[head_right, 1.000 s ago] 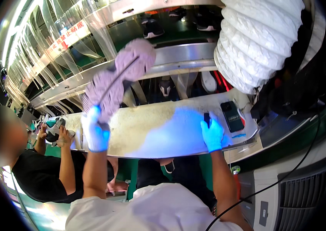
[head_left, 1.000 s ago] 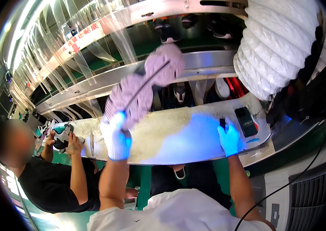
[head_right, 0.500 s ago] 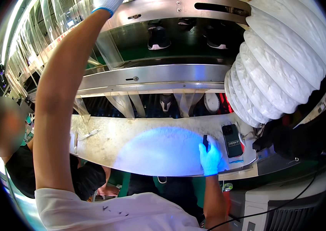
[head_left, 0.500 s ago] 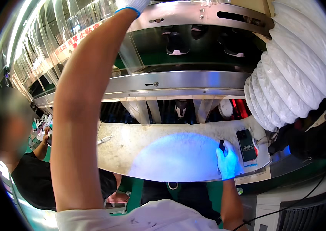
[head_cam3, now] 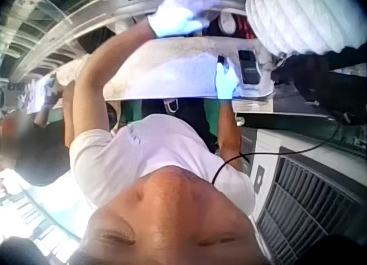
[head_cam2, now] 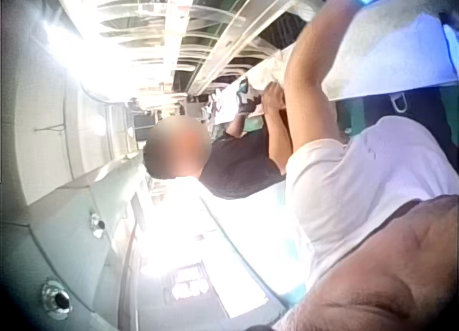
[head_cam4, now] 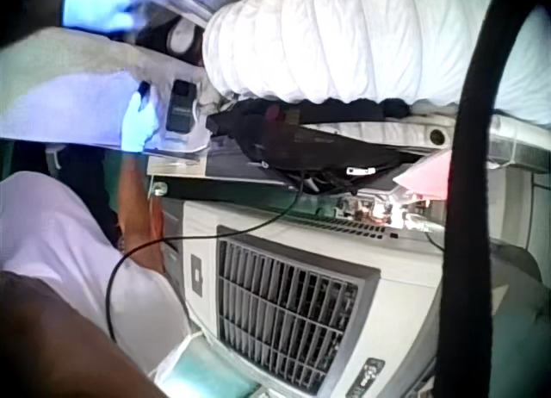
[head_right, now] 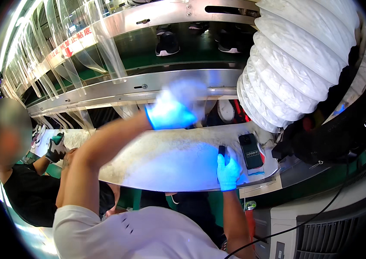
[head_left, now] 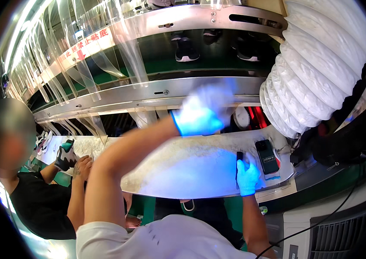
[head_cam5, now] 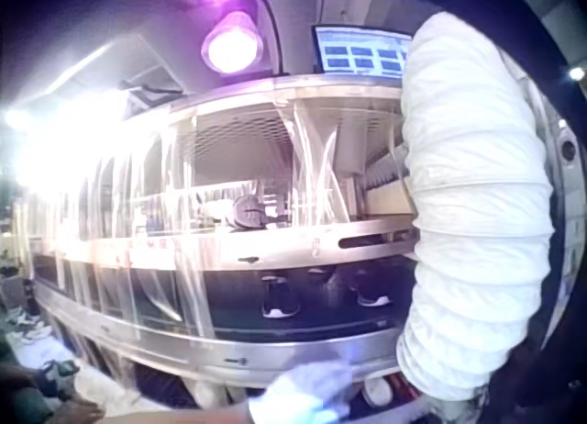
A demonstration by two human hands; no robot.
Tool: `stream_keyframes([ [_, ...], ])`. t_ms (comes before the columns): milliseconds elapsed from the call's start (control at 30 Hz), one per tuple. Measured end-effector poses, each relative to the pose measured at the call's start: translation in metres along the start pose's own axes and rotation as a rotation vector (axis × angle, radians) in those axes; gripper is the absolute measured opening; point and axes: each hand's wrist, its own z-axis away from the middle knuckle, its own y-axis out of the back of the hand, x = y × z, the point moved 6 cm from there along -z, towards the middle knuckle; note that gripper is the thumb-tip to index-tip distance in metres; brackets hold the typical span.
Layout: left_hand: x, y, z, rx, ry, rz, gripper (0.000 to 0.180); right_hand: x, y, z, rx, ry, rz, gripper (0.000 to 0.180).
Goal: The person uses a small black tool to scrape and clean the surface of a white and green sneaker. They repeatedly rub the tool against the shoe's upper and sole, rotating the shoe to access different areas. The person handles the shoe with gloved hands, focusing on specific spots on the sneaker.
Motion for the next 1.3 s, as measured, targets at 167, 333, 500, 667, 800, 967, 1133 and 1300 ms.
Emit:
stream_keyframes([
  [167, 0.042, -0.077, 0.099, -0.234, 0.232, 0.180, 0.059, -0.046, -0.009, -0.004, -0.014, 0.214, 0.037, 0.053],
  [333, 0.000, -0.107, 0.140, 0.044, 0.689, 0.254, 0.062, -0.203, 0.019, -0.082, 0.212, 0.714, 0.027, 0.048],
  [500, -0.053, -0.113, 0.144, -0.004, 1.032, 0.038, 0.082, -0.297, 0.011, -0.224, 0.383, 0.856, 0.197, 0.054],
  [667, -0.123, -0.154, 0.168, -0.106, 1.328, 0.107, 0.079, -0.262, -0.018, -0.369, 0.106, 0.398, 0.664, 0.068],
  [800, -0.123, -0.187, 0.177, -0.031, 1.275, 0.135, 0.074, -0.230, -0.027, -0.405, -0.130, 0.474, 0.446, 0.047],
  [967, -0.141, -0.202, 0.206, 0.032, 1.314, 0.106, 0.064, -0.347, -0.117, -0.287, -0.231, 0.701, 0.433, 0.040],
  [1133, -0.158, -0.191, 0.217, 0.177, 1.441, 0.177, 0.046, -0.429, -0.185, -0.229, -0.261, 0.883, 0.346, 0.039],
  [1300, -0.112, -0.119, 0.241, 0.635, 1.733, 1.180, 0.021, -0.418, -0.192, -0.244, -0.333, 0.956, 0.177, 0.042],
])
